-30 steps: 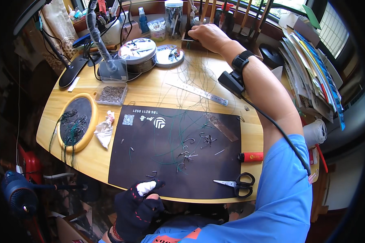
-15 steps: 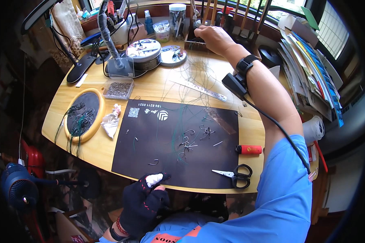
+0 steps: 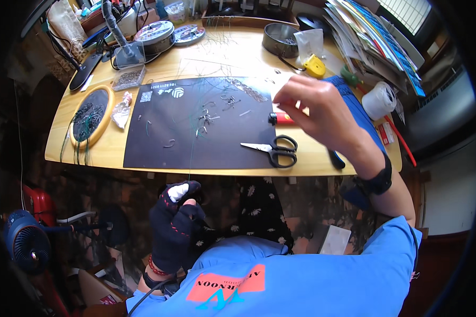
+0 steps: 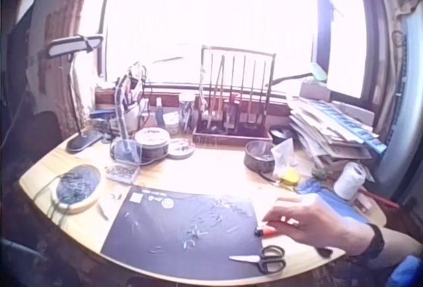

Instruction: Tying and assembling fishing hooks and line using pliers, scissors, and a lighter to finish the knots.

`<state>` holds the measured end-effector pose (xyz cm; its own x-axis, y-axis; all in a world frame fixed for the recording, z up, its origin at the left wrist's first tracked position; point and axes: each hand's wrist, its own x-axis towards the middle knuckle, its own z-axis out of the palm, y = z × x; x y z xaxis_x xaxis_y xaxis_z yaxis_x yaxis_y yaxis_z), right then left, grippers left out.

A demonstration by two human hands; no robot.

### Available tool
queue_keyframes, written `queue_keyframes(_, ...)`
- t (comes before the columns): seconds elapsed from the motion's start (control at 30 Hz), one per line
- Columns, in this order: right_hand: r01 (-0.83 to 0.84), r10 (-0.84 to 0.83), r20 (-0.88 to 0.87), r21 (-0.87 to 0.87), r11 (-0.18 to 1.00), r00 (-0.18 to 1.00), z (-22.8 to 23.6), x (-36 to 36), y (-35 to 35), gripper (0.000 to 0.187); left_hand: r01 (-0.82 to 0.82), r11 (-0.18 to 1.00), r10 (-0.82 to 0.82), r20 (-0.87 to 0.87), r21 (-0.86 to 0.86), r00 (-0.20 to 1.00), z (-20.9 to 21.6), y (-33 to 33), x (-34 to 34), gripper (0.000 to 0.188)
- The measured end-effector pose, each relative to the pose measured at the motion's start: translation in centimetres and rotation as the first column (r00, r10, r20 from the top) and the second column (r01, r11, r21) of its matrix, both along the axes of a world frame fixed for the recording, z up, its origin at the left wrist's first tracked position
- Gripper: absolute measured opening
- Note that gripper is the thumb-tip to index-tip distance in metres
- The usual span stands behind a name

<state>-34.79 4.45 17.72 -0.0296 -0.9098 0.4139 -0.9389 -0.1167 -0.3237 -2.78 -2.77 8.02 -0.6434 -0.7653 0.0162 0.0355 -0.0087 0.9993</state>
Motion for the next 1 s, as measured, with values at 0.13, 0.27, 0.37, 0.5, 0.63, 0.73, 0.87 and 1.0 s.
queue_keyframes(0.13, 0.011, -0.011, -0.08, -0.005, 1.0, 0.997, -1.9, 3.1, 4.6, 0.017, 0.018, 0.999, -0.019, 0.015, 0.027, 1.0, -0.5, 1.4, 0.7, 0.029)
queue_keyframes(0.27, -0.011, 0.02, -0.167, 0.053, 0.999, 0.986, -3.0, 4.8, 5.3, 0.026, 0.004, 0.994, -0.007, 0.032, 0.105, 0.999, -0.5, 2.7, 1.4, 0.027)
queue_keyframes(0.37, 0.017, 0.012, -0.281, 0.101, 0.995, 0.96, -3.6, 4.9, 5.4, 0.031, 0.001, 0.991, -0.007, 0.039, 0.135, 0.999, -0.9, 3.4, 2.3, 0.027)
queue_keyframes(0.5, 0.071, -0.004, -0.374, 0.165, 0.984, 0.927, -3.2, 5.7, 4.9, 0.032, -0.025, 0.989, 0.015, 0.071, 0.146, 0.997, -1.4, 4.1, 3.0, 0.026)
queue_keyframes(0.63, 0.002, -0.034, 0.244, 0.128, 0.992, 0.969, -2.4, 7.0, 4.9, 0.039, -0.029, 0.984, 0.019, 0.058, 0.177, 0.998, -2.1, 4.1, 3.3, 0.024)
queue_keyframes(0.73, -0.23, 0.0, 0.756, 0.2, 0.952, 0.655, -2.5, 8.3, 5.0, 0.034, -0.012, 0.977, 0.0, 0.058, 0.214, 0.998, -2.8, 4.1, 3.2, 0.022)
queue_keyframes(0.87, -0.335, -0.102, 0.845, 0.315, 0.888, 0.525, -3.0, 9.8, 4.3, 0.026, -0.004, 0.977, -0.005, 0.041, 0.212, 0.999, -3.4, 4.1, 3.0, 0.02)
queue_keyframes(1.0, -0.305, -0.156, 0.719, 0.467, 0.83, 0.677, -3.9, 10.1, 3.0, 0.023, 0.017, 0.976, -0.034, 0.072, 0.215, 0.997, -3.3, 4.2, 2.9, 0.019)
